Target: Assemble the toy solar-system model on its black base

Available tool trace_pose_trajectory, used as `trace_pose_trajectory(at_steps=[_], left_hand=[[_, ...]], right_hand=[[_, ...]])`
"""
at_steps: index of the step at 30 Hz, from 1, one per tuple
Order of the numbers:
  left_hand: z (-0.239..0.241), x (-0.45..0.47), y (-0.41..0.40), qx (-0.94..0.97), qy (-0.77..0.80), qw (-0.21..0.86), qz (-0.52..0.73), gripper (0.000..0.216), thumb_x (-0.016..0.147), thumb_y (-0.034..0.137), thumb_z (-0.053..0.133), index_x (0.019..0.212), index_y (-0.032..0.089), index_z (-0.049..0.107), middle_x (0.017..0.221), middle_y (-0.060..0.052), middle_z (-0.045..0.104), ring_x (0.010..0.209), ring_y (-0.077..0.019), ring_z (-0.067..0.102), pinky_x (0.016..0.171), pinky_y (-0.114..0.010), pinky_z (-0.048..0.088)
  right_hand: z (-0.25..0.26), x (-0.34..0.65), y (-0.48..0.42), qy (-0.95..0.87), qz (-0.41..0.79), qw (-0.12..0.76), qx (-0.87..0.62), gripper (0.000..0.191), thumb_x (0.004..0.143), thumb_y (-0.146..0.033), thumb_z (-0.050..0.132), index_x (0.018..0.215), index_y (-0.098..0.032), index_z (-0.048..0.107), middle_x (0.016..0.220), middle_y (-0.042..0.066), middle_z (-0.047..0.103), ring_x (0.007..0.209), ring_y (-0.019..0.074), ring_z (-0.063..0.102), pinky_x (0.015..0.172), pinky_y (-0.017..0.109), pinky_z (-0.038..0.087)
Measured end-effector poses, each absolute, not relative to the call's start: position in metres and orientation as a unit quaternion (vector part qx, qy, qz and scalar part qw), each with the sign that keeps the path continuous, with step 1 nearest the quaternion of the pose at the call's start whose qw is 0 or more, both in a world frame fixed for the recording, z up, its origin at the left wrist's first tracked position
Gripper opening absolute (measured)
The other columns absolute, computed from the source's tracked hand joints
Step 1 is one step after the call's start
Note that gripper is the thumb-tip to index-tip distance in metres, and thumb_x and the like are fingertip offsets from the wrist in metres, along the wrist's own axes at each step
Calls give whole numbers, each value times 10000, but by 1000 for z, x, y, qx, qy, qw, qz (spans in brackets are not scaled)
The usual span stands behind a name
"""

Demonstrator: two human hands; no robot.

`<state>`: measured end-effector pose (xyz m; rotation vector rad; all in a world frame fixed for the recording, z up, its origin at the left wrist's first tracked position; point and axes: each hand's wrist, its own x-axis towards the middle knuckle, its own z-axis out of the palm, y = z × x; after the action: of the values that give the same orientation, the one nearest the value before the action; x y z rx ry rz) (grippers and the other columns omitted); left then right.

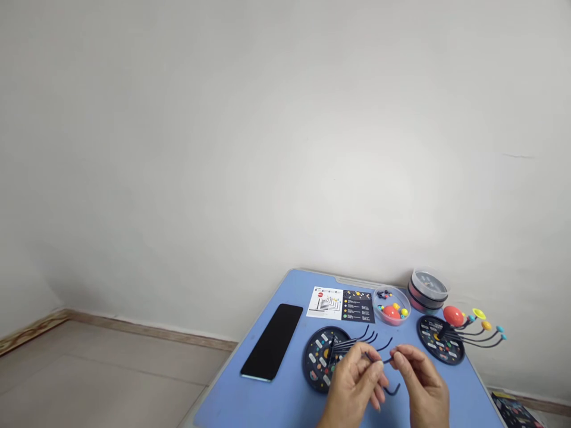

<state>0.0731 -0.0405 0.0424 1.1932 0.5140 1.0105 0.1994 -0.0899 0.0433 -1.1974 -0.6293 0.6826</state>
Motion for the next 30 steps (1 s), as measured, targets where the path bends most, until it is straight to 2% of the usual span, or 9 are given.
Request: trace_pose_trajectory(at_steps=[4, 9, 12, 14, 17, 19, 24, 27, 30], left_hand=[[41, 69, -40, 522, 239, 631, 521, 488, 785, 640, 664, 870, 160, 651, 629, -29, 675, 481, -120, 606, 420, -183, 468], [44, 64, -41, 515, 269, 607, 542, 466, 795, 616, 677, 890, 161, 700, 633, -38, 694, 502, -128, 622, 453, -192, 503], [43, 63, -40, 522, 277, 596, 544, 464, 823, 616, 646, 847, 159, 716, 623, -42, 690, 478, -120, 609, 438, -185, 499], [42, 63, -40, 526, 281, 588, 546, 483, 815, 633, 641, 823, 159, 729, 622, -46, 688, 480, -122, 606, 421, -178, 489], [44, 62, -39, 541, 296, 573, 540, 484, 807, 634, 646, 806, 162, 750, 642, -53, 690, 518, -135, 616, 437, -180, 498], [47, 62, -40, 566, 302, 551, 534, 449, 822, 598, 650, 782, 165, 759, 651, -52, 686, 550, -141, 619, 468, -182, 507], [43, 67, -47, 617, 264, 519, 529, 383, 881, 509, 615, 773, 176, 769, 682, -46, 687, 547, -126, 600, 479, -174, 497], [35, 71, -48, 615, 261, 539, 513, 397, 892, 524, 586, 841, 183, 783, 727, -70, 729, 608, -161, 652, 501, -189, 525], [28, 70, -45, 603, 289, 538, 513, 415, 903, 526, 551, 849, 180, 773, 718, -78, 735, 625, -184, 668, 478, -197, 524]], right_hand=[[53, 192, -96, -296, 239, 739, -555, 332, 584, -455, 870, 771, -201, 766, 802, 64, 765, 757, 233, 697, 702, 312, 577], [54, 179, -97, -292, 199, 743, -569, 342, 586, -481, 863, 760, -205, 760, 781, 60, 758, 733, 242, 692, 698, 337, 579], [54, 177, -95, -310, 166, 733, -583, 308, 644, -493, 827, 763, -217, 764, 771, 58, 751, 731, 244, 687, 709, 350, 568], [52, 177, -94, -362, 84, 722, -584, 252, 705, -471, 788, 793, -235, 784, 835, 74, 748, 797, 258, 683, 769, 369, 547], [45, 178, -93, -467, -87, 669, -571, 144, 819, -323, 697, 909, -281, 801, 881, 89, 719, 824, 244, 654, 780, 370, 516], [37, 183, -91, -539, -165, 613, -554, 221, 867, -219, 632, 1013, -297, 779, 831, 79, 700, 744, 210, 637, 696, 333, 519], [19, 205, -86, -659, -290, 487, -494, 279, 904, -112, 576, 1135, -192, 711, 839, 89, 707, 730, 172, 675, 629, 248, 551], [15, 215, -87, -662, -297, 473, -499, 261, 915, -108, 550, 1107, -177, 712, 892, 106, 726, 785, 179, 707, 660, 238, 573], [16, 218, -91, -654, -236, 506, -510, 254, 908, -125, 558, 1071, -212, 733, 934, 89, 750, 819, 181, 726, 699, 231, 586]])
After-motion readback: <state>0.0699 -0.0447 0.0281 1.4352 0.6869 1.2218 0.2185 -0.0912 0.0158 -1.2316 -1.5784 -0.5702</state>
